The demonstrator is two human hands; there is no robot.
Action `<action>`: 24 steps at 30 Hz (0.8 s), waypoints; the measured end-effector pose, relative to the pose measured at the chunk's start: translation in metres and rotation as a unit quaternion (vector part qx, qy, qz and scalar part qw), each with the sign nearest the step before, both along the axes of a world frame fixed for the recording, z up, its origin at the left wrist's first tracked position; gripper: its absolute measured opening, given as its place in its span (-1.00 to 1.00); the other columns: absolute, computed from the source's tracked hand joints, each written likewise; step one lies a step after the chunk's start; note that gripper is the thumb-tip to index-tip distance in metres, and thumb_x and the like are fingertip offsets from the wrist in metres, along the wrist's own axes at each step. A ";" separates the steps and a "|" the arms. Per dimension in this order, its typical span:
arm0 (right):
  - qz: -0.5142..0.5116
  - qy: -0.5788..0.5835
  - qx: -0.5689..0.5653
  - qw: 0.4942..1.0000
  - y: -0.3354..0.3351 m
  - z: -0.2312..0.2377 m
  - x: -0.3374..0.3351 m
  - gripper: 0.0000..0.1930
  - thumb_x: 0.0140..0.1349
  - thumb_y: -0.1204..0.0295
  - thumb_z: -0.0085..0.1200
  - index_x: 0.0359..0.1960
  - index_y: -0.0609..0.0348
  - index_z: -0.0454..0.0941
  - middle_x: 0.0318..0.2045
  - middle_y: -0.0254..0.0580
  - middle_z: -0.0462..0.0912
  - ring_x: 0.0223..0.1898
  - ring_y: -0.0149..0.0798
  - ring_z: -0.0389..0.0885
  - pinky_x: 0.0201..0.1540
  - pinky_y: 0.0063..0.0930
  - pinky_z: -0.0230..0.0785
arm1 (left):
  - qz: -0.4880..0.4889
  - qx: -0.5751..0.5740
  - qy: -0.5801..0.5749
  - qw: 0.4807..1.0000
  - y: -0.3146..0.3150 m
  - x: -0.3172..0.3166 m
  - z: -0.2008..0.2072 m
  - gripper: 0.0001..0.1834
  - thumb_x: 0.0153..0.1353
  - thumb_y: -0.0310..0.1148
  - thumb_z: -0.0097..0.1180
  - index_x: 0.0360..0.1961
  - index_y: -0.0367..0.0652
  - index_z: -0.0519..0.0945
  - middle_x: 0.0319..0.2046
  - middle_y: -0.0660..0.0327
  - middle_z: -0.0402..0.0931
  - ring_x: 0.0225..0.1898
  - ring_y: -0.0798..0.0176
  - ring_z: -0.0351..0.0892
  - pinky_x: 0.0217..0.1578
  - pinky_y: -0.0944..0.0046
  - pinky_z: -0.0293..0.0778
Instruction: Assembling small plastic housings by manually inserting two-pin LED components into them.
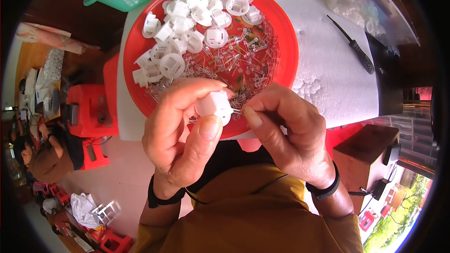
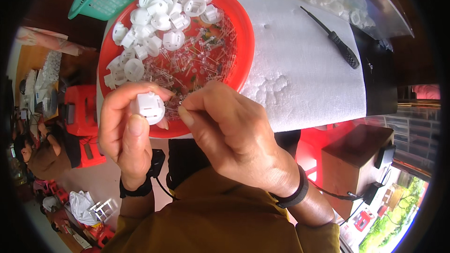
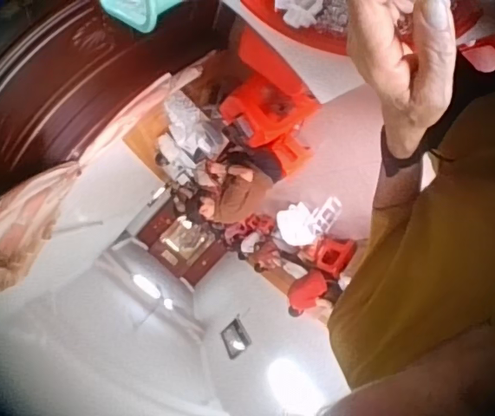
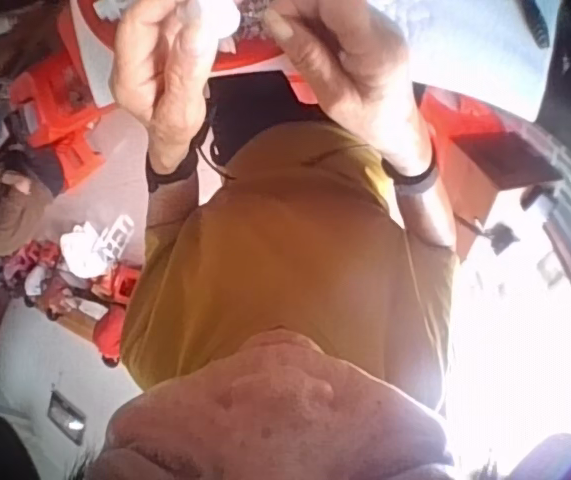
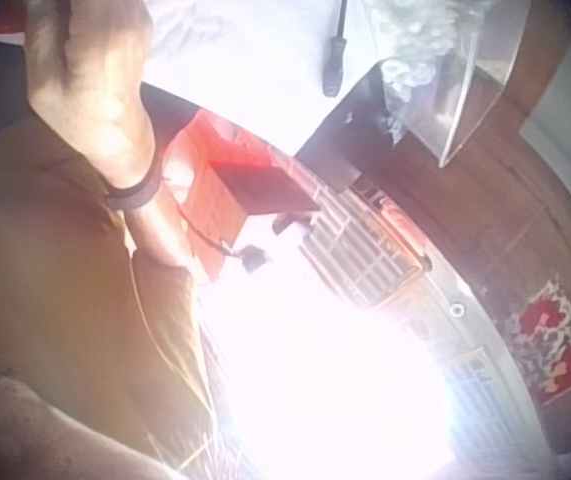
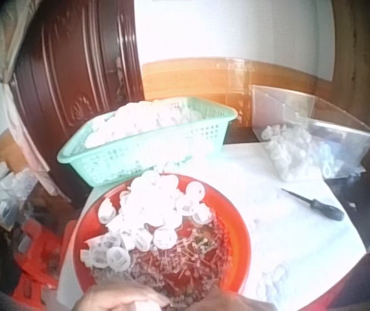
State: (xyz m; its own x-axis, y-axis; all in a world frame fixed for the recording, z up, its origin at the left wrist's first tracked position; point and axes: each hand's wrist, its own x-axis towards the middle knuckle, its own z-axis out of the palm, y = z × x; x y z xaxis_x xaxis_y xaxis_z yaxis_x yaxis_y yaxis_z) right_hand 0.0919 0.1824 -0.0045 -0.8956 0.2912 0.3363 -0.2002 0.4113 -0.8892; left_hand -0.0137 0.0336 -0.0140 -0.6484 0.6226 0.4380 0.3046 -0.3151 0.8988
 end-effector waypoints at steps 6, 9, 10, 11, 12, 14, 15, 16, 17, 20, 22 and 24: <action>-0.009 0.017 0.001 1.000 -0.003 -0.002 -0.001 -0.95 0.19 0.68 0.09 -0.32 0.36 0.49 -0.40 -0.18 0.56 -0.42 -0.39 0.50 -0.36 -0.59 0.35 | -0.006 0.012 -0.008 1.000 0.004 -0.001 -0.001 -0.67 0.26 -0.53 -0.01 0.02 -0.50 0.40 -0.20 0.08 0.48 -0.32 0.44 0.38 -0.29 0.44 0.35; -0.013 0.025 -0.003 1.000 -0.003 -0.004 -0.001 -0.95 0.20 0.69 0.08 -0.32 0.37 0.49 -0.39 -0.18 0.57 -0.41 -0.41 0.49 -0.36 -0.60 0.34 | 0.031 -0.042 0.070 0.996 0.006 -0.003 -0.003 -0.59 0.30 -0.26 -0.12 -0.02 -0.45 0.40 -0.23 -0.06 0.53 -0.43 0.37 0.40 -0.44 0.41 0.36; -0.015 0.033 0.001 0.999 -0.003 -0.006 -0.001 -0.95 0.20 0.70 0.07 -0.32 0.37 0.49 -0.38 -0.17 0.57 -0.41 -0.42 0.48 -0.36 -0.60 0.34 | 0.031 -0.045 0.065 0.996 0.006 -0.003 -0.003 -0.59 0.30 -0.26 -0.12 -0.02 -0.45 0.40 -0.23 -0.06 0.53 -0.43 0.37 0.40 -0.44 0.41 0.36; -0.017 0.030 0.000 0.999 -0.004 -0.008 -0.001 -0.95 0.20 0.70 0.07 -0.32 0.37 0.49 -0.38 -0.17 0.57 -0.41 -0.42 0.48 -0.36 -0.60 0.34 | 0.032 -0.046 0.072 0.996 0.008 -0.003 -0.002 -0.59 0.30 -0.27 -0.13 -0.02 -0.45 0.41 -0.23 -0.06 0.53 -0.43 0.37 0.40 -0.44 0.41 0.35; -0.018 0.047 0.001 0.999 -0.004 -0.010 -0.001 -0.95 0.19 0.69 0.08 -0.32 0.36 0.50 -0.38 -0.17 0.57 -0.42 -0.42 0.48 -0.37 -0.60 0.33 | 0.034 -0.046 0.080 0.995 0.008 -0.003 -0.001 -0.59 0.30 -0.28 -0.14 -0.02 -0.45 0.41 -0.23 -0.07 0.53 -0.44 0.37 0.39 -0.44 0.41 0.35; -0.021 0.064 0.003 0.998 -0.004 -0.013 -0.001 -0.94 0.19 0.69 0.09 -0.32 0.36 0.50 -0.39 -0.17 0.57 -0.43 -0.42 0.47 -0.38 -0.60 0.32 | 0.031 -0.043 0.074 0.996 0.007 -0.001 -0.003 -0.59 0.31 -0.28 -0.18 -0.01 -0.47 0.39 -0.22 -0.08 0.53 -0.45 0.37 0.38 -0.42 0.40 0.35; -0.018 0.071 0.011 0.997 -0.003 -0.014 -0.001 -0.94 0.18 0.69 0.09 -0.32 0.36 0.50 -0.39 -0.17 0.57 -0.44 -0.42 0.46 -0.40 -0.60 0.31 | 0.034 -0.036 0.068 0.996 0.006 0.000 -0.004 -0.58 0.32 -0.28 -0.20 -0.01 -0.48 0.38 -0.22 -0.09 0.52 -0.46 0.36 0.38 -0.41 0.39 0.35; -0.014 0.079 0.020 0.997 -0.003 -0.015 -0.001 -0.93 0.17 0.69 0.10 -0.32 0.35 0.50 -0.40 -0.17 0.57 -0.46 -0.42 0.46 -0.42 -0.60 0.30 | 0.037 -0.028 0.063 0.997 0.005 0.000 -0.005 -0.58 0.33 -0.28 -0.22 0.00 -0.48 0.37 -0.21 -0.10 0.51 -0.46 0.36 0.37 -0.40 0.39 0.35; -0.015 0.078 0.020 0.997 -0.004 -0.015 -0.001 -0.93 0.17 0.69 0.10 -0.32 0.35 0.50 -0.40 -0.17 0.57 -0.46 -0.42 0.46 -0.42 -0.60 0.30 | 0.038 -0.032 0.072 0.996 0.004 -0.001 -0.006 -0.56 0.34 -0.27 -0.24 0.01 -0.49 0.35 -0.20 -0.12 0.50 -0.47 0.35 0.36 -0.39 0.38 0.35; -0.011 0.084 0.025 0.996 -0.004 -0.014 0.000 -0.92 0.16 0.69 0.11 -0.33 0.34 0.50 -0.41 -0.17 0.57 -0.48 -0.41 0.45 -0.45 -0.59 0.28 | 0.053 -0.034 0.068 0.996 0.005 0.004 -0.005 -0.56 0.33 -0.27 -0.23 0.00 -0.49 0.37 -0.21 -0.11 0.51 -0.46 0.34 0.39 -0.40 0.38 0.37; -0.012 0.075 0.027 0.997 -0.003 -0.014 0.001 -0.91 0.15 0.70 0.12 -0.34 0.33 0.50 -0.41 -0.16 0.57 -0.48 -0.38 0.47 -0.46 -0.57 0.29 | 0.046 -0.048 0.083 0.994 0.005 0.004 -0.006 -0.56 0.33 -0.26 -0.21 0.00 -0.49 0.38 -0.22 -0.11 0.52 -0.45 0.34 0.40 -0.40 0.37 0.37; -0.009 0.098 0.034 0.995 -0.002 -0.018 0.000 -0.91 0.14 0.70 0.12 -0.34 0.33 0.49 -0.41 -0.16 0.57 -0.49 -0.36 0.48 -0.46 -0.55 0.30 | 0.042 -0.064 0.100 0.992 0.004 0.005 -0.005 -0.56 0.32 -0.25 -0.20 0.00 -0.49 0.39 -0.23 -0.10 0.53 -0.44 0.33 0.42 -0.40 0.37 0.38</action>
State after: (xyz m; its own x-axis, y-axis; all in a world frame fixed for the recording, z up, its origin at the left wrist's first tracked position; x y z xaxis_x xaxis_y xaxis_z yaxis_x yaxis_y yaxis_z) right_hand 0.0917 0.1799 -0.0226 -0.8059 0.2772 0.5231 -0.3589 0.4739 -0.8041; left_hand -0.0083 0.0379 -0.0187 -0.6087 0.6293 0.4831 0.5009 -0.1674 0.8492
